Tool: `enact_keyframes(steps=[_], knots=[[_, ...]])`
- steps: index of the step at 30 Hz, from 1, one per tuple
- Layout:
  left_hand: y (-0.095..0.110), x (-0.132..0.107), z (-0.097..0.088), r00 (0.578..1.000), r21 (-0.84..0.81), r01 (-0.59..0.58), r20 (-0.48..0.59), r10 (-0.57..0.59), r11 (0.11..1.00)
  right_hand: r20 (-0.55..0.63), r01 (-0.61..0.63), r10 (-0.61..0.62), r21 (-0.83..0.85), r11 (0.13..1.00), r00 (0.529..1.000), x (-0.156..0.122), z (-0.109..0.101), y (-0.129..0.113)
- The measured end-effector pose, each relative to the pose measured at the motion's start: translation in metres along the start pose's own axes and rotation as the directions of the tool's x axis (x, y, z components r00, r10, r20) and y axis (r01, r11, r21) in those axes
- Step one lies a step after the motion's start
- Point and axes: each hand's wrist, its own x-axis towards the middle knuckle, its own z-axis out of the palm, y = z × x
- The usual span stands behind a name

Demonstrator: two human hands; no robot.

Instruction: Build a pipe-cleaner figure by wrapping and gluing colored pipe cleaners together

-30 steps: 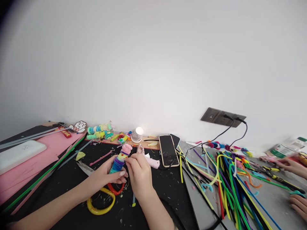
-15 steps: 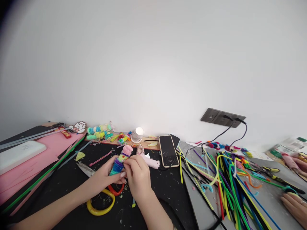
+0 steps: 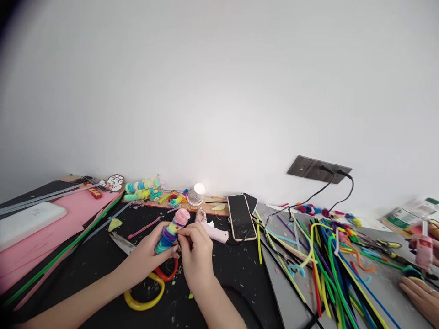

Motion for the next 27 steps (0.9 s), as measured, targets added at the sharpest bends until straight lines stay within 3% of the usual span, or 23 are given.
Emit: enact_keyframes(steps=[6, 16, 22, 27], knots=[[0.01, -0.002, -0.002, 1.0, 0.101, 0.012, -0.01, -0.011, 0.995, -0.001, -0.029, 0.029, 0.028, 0.999, 1.0, 0.0, 0.001, -0.001], [0.013, -0.003, -0.003, 1.0, 0.124, -0.019, 0.021, 0.016, 0.992, -0.002, -0.041, 0.041, 0.051, 0.998, 0.999, -0.002, 0.002, -0.001], [0.005, 0.001, -0.002, 0.999, -0.076, 0.018, 0.046, -0.015, 0.997, -0.001, -0.023, 0.023, 0.046, 0.999, 1.0, 0.0, -0.005, -0.002], [-0.004, 0.002, -0.003, 0.994, -0.284, 0.045, 0.105, -0.016, 0.958, -0.004, -0.169, 0.169, 0.08, 0.982, 0.986, 0.001, -0.005, 0.002]])
